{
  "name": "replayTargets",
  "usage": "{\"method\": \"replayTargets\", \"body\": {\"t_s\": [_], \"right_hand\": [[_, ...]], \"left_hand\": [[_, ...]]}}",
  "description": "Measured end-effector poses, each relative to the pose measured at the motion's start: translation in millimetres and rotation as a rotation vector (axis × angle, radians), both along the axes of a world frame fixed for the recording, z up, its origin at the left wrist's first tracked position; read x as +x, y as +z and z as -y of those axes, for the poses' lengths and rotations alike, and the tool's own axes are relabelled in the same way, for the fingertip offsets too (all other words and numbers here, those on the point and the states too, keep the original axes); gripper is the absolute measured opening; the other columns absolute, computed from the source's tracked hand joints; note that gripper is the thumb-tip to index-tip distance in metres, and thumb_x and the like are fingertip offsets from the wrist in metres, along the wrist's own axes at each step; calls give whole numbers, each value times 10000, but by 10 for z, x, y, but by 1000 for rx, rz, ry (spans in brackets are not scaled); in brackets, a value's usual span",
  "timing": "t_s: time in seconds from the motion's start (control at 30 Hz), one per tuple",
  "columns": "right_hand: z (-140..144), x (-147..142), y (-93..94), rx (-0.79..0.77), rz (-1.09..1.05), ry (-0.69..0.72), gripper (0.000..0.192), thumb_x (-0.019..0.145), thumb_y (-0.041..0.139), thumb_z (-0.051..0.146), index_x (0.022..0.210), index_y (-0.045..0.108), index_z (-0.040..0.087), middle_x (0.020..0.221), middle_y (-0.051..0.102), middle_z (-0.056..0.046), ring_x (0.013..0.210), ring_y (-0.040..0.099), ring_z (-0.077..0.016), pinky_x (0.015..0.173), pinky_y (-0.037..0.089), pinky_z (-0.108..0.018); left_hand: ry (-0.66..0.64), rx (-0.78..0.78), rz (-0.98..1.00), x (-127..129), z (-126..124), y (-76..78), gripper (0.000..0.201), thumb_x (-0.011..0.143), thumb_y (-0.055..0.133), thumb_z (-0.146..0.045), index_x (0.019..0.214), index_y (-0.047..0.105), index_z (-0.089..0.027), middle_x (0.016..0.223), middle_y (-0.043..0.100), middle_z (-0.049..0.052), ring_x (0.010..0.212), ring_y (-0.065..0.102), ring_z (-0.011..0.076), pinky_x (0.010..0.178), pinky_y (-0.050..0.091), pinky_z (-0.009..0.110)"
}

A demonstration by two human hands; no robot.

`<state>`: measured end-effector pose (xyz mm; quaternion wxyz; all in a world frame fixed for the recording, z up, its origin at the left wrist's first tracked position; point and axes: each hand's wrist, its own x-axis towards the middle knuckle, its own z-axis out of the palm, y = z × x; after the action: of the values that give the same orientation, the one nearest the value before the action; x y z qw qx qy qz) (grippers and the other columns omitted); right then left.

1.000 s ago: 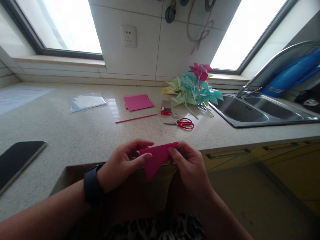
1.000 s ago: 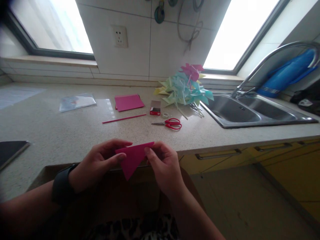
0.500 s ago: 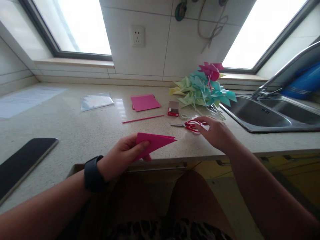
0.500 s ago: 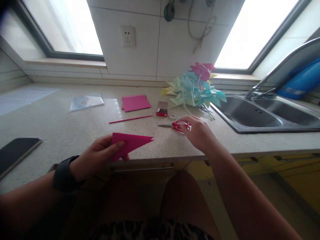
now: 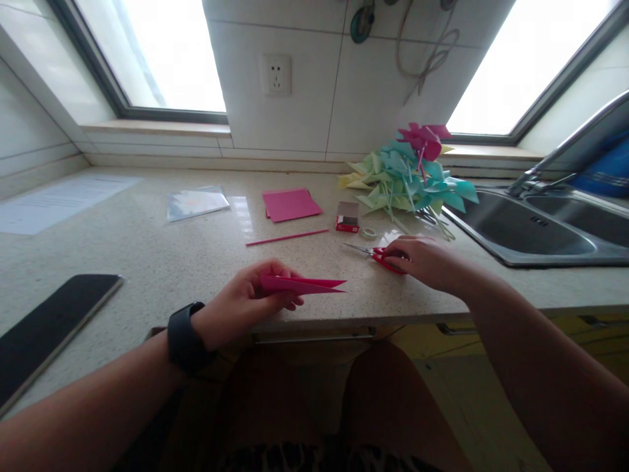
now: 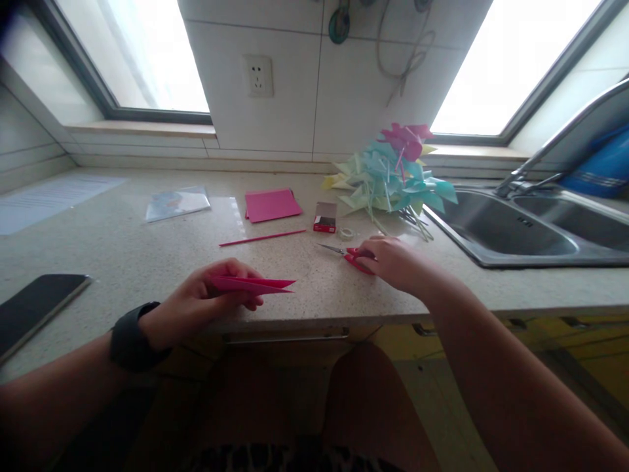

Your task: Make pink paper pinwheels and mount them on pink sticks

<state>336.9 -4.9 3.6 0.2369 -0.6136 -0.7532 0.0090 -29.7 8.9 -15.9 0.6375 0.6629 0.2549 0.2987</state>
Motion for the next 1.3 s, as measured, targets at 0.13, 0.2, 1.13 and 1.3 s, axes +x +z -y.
{"method": "replayTargets", "body": {"t_s": [0.13, 0.2, 1.13, 1.3], "right_hand": [[378, -131, 57, -245, -150, 21, 301, 951, 559, 463, 1020, 732, 226, 905, 756, -74, 741, 669, -198, 628, 506, -311], [611, -221, 38, -343, -394, 69, 337, 979, 520, 495, 1059, 687, 214, 959, 741, -91, 776, 662, -194, 646, 525, -304], [1585, -1108, -318, -826, -1463, 674, 442, 907, 599, 587, 944, 580, 148, 733, 503, -7, 594, 406, -80, 530, 310, -197], [1611, -1133, -281, -839, -1494, 645, 467, 896, 603, 605, 967, 579, 144, 740, 476, -1, 592, 372, -80, 525, 292, -200]], "left_hand": [[-22, 9, 60, 18, 54, 36, 232, 935, 667, -349, 895, 520, -175, 877, 741, 61, 804, 710, 162, 706, 556, 274], [-23, 13, 74, 28, 85, 50, 218, 954, 638, -351, 910, 516, -175, 858, 733, 57, 752, 687, 151, 661, 548, 265], [-150, -570, 303, 120, 370, 37, 169, 855, 717, -270, 886, 737, -105, 797, 774, 85, 493, 658, 108, 374, 468, 117], [-177, -591, 298, 122, 376, 27, 169, 855, 717, -276, 904, 739, -116, 792, 775, 85, 487, 662, 110, 376, 475, 118]]}}
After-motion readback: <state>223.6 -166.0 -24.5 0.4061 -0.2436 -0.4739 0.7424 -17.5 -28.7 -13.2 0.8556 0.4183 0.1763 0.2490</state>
